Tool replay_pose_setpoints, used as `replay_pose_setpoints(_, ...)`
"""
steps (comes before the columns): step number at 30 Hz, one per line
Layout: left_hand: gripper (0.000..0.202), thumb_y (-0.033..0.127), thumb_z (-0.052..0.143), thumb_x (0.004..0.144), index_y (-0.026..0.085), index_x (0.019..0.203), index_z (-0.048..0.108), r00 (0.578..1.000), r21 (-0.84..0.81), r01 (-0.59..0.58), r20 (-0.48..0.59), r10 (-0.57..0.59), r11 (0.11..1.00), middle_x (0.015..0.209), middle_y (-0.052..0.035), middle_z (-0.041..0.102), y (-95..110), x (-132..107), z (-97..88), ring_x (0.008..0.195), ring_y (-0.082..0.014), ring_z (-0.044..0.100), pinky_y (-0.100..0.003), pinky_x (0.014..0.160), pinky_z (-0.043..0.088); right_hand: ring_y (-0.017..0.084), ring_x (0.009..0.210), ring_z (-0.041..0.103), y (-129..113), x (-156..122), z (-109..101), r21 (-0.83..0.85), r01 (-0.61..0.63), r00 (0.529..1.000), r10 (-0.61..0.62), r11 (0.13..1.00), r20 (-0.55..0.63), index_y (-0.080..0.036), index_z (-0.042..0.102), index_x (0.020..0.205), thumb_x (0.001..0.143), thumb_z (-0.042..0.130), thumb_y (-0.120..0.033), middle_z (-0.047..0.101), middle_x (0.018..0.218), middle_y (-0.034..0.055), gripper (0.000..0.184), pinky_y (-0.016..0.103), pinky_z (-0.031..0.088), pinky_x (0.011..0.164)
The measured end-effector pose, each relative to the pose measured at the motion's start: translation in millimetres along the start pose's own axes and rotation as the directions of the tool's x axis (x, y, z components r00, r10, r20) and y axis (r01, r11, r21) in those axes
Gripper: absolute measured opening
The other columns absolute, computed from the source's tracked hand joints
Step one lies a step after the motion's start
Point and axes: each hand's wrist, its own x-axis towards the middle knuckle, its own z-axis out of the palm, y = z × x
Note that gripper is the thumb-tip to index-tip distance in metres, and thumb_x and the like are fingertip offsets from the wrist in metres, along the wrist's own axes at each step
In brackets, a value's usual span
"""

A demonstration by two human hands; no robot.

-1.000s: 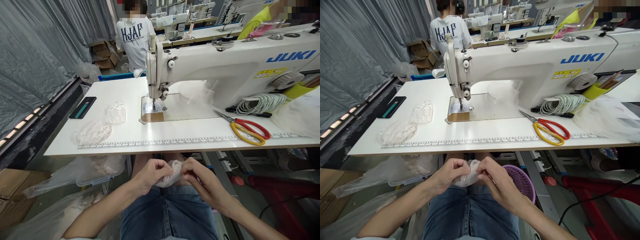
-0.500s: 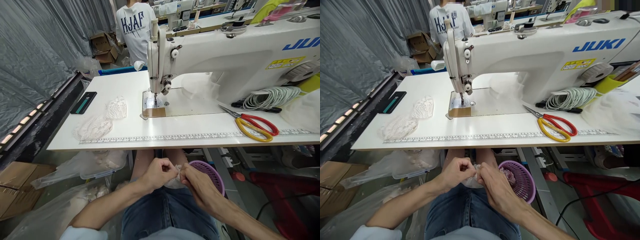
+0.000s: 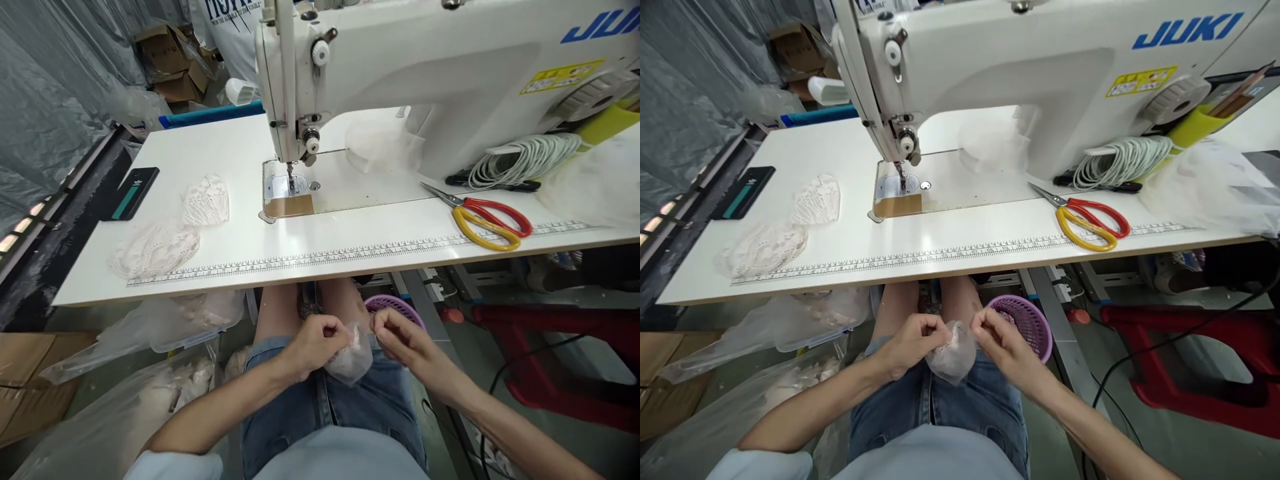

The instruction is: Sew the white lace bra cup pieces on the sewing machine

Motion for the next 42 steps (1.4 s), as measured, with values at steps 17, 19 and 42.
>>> replay_pose_setpoints(17,0.033,0.042,0.068,0.062,0.013,0.059,0.051,0.998,-0.158,0.063,0.023,-0.06,0.985,0.055,0.0041,0.044,-8.4,2.5,-5.3,0.053,-0.0065,0.035,-0.021,0.051,0.025,0.015,0.071,0.047,7.4,15.2,21.3,-0.354,0.263,0.96,-0.279,0.898,0.005,-0.02,0.05,0.079,0.096,0.041,-0.029,0.048,0.077,0.0014,0.021,0.028,0.037,0.064)
replay_pose_setpoints(19,0.032,0.041,0.066,0.065,0.012,0.061,0.052,1.0,-0.11,0.015,-0.007,-0.016,0.994,0.056,0.0032,0.046,-10.5,2.9,-6.4,0.054,-0.0069,0.036,-0.021,0.052,0.026,0.015,0.07,0.046,8.0,15.5,20.5,-0.383,0.244,0.965,-0.263,0.891,0.003,-0.02,0.047,0.078,0.097,0.038,-0.03,0.047,0.076,0.0012,0.023,0.028,0.036,0.064)
replay_pose_setpoints(42,0.018,0.015,0.048,0.075,0.016,0.058,0.045,0.897,0.333,-0.35,-0.151,0.416,0.875,0.063,0.0018,0.042,-35.4,-3.8,17.8,0.059,-0.01,0.041,-0.022,0.056,0.031,0.009,0.051,0.026,13.3,6.4,16.5,-0.55,0.152,0.982,-0.061,0.821,0.179,-0.021,0.028,0.066,0.097,0.031,-0.036,0.029,0.059,-0.0063,0.034,0.023,0.021,0.049)
